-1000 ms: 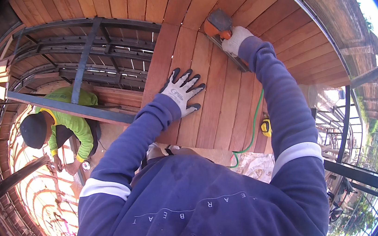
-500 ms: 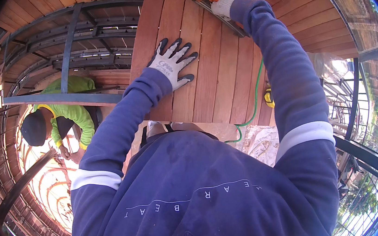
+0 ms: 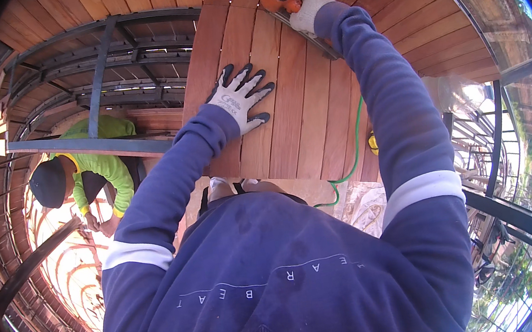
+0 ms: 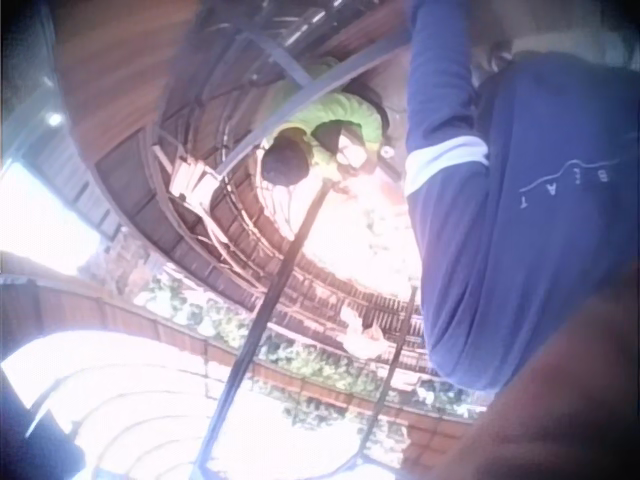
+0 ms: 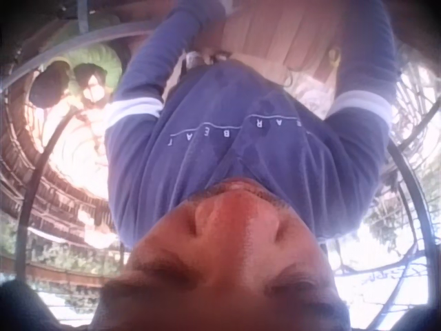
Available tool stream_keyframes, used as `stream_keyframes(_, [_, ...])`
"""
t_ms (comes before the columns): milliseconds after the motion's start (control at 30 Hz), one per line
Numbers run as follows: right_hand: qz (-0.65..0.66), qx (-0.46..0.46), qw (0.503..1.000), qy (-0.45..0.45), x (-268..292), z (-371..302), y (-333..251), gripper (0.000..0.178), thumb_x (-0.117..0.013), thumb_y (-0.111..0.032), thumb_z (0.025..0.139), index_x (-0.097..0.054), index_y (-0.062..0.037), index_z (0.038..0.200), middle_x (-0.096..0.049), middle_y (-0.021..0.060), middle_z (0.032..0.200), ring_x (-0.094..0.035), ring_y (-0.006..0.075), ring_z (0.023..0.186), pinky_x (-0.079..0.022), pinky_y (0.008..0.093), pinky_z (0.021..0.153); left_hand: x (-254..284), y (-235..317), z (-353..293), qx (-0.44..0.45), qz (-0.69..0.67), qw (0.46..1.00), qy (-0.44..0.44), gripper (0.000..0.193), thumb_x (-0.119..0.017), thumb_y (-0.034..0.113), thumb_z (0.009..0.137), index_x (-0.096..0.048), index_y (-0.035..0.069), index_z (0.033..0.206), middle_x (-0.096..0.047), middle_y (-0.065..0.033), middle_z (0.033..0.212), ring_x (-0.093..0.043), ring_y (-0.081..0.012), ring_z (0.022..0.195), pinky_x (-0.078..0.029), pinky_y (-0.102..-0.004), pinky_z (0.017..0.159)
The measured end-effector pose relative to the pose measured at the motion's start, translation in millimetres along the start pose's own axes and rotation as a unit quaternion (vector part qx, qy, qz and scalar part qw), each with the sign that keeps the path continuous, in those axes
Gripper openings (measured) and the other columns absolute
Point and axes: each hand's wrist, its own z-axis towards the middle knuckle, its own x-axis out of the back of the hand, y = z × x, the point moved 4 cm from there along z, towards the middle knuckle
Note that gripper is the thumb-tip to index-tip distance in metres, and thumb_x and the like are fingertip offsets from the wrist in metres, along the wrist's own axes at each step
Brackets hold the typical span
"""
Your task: The person aligns wooden planks on a metal frame, secures them with a nail gun, and measures the structure using a tape measure.
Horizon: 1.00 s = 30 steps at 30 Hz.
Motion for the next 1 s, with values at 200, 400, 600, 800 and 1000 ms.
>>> stream_keyframes(200, [0.035, 0.011, 0.999, 0.037, 2.4, -10.7, -7.0, 0.042, -0.066, -0.028, 0.077, -0.068, 0.0050, 0.103, -0.070, 0.0185, 0.078, -0.070, 0.0287, 0.072, -0.054, 0.0371, 0.068, -2.8, 0.9, -2.1, 0.000, 0.002, 1.000, 0.000, 0.069, -0.047, 0.061, 0.096, -0.042, 0.023, 0.153, -0.031, -0.0077, 0.163, -0.019, -0.0289, 0.153, -0.003, -0.0557, 0.124])
stream_keyframes(400, [0.126, 0.000, 0.991, 0.034, 8.2, -21.9, 8.5, 0.040, -0.062, -0.029, 0.078, -0.070, -0.0014, 0.106, -0.071, 0.0231, 0.087, -0.070, 0.0377, 0.084, -0.055, 0.0410, 0.078, -1.7, 1.6, 0.4, -0.005, 0.019, 1.000, -0.017, 0.072, -0.046, 0.062, 0.095, -0.037, 0.024, 0.156, -0.029, -0.0067, 0.164, -0.018, -0.0294, 0.154, -0.002, -0.0575, 0.124])
stream_keyframes(600, [0.098, 0.029, 0.994, 0.039, 18.9, -25.2, -24.1, 0.039, -0.063, -0.028, 0.078, -0.069, 0.0012, 0.103, -0.070, 0.0229, 0.087, -0.069, 0.0395, 0.082, -0.054, 0.0413, 0.077, -2.6, -1.8, -1.8, -0.002, 0.010, 1.000, -0.005, 0.072, -0.047, 0.062, 0.095, -0.038, 0.023, 0.155, -0.029, -0.0069, 0.164, -0.018, -0.0297, 0.154, -0.002, -0.0578, 0.124])
stream_keyframes(800, [-0.001, 0.040, 0.999, 0.022, 10.5, -18.5, -58.7, 0.043, -0.060, -0.029, 0.079, -0.069, 0.0014, 0.109, -0.069, 0.0281, 0.103, -0.066, 0.0444, 0.102, -0.052, 0.0442, 0.089, -2.1, -1.5, -2.3, -0.005, 0.004, 1.000, -0.002, 0.073, -0.048, 0.062, 0.094, -0.039, 0.023, 0.155, -0.030, -0.0070, 0.163, -0.019, -0.0310, 0.153, -0.003, -0.0581, 0.124])
stream_keyframes(1000, [0.027, 0.039, 0.998, 0.032, 1.6, 5.9, -56.7, 0.044, -0.060, -0.028, 0.079, -0.069, 0.0000, 0.111, -0.070, 0.0277, 0.104, -0.066, 0.0441, 0.103, -0.052, 0.0439, 0.089, -3.1, -1.2, -2.8, -0.002, -0.007, 1.000, -0.004, 0.072, -0.047, 0.062, 0.094, -0.040, 0.023, 0.154, -0.030, -0.0064, 0.164, -0.018, -0.0312, 0.154, -0.003, -0.0584, 0.124])
